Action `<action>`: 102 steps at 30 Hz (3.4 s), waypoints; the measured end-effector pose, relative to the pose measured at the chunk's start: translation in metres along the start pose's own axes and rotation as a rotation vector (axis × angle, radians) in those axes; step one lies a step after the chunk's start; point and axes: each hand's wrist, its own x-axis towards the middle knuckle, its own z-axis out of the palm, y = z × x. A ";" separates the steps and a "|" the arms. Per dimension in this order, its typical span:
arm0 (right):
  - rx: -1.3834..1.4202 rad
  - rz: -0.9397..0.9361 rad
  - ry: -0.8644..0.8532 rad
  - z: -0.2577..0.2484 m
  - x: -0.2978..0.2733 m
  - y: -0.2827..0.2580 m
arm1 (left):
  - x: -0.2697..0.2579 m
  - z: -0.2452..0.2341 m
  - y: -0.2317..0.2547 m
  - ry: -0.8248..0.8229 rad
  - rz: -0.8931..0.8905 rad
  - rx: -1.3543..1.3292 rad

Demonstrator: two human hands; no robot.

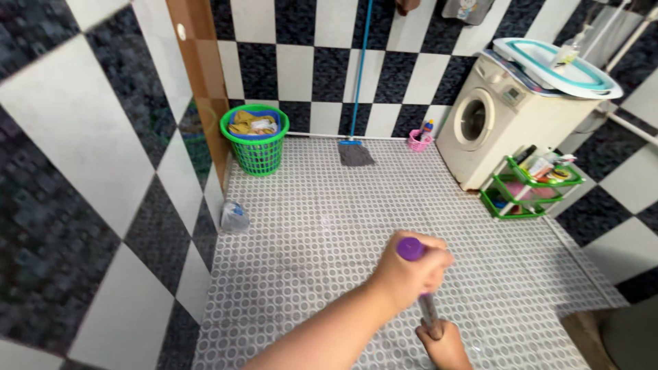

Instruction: The person mops the tiled bathroom floor with a purple mop and then splashes water across the floor using a red scoop from a large gray bucket.

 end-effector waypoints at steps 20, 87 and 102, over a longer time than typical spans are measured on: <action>0.682 -0.209 -0.203 0.216 0.073 -0.360 | 0.026 -0.150 0.183 -0.043 -0.010 0.673; 0.666 -0.265 -0.541 0.305 0.374 -0.486 | 0.259 -0.356 0.292 -0.015 -0.145 0.573; 0.184 -0.114 -0.179 0.295 0.412 -0.277 | 0.268 -0.487 0.239 0.053 -0.088 0.112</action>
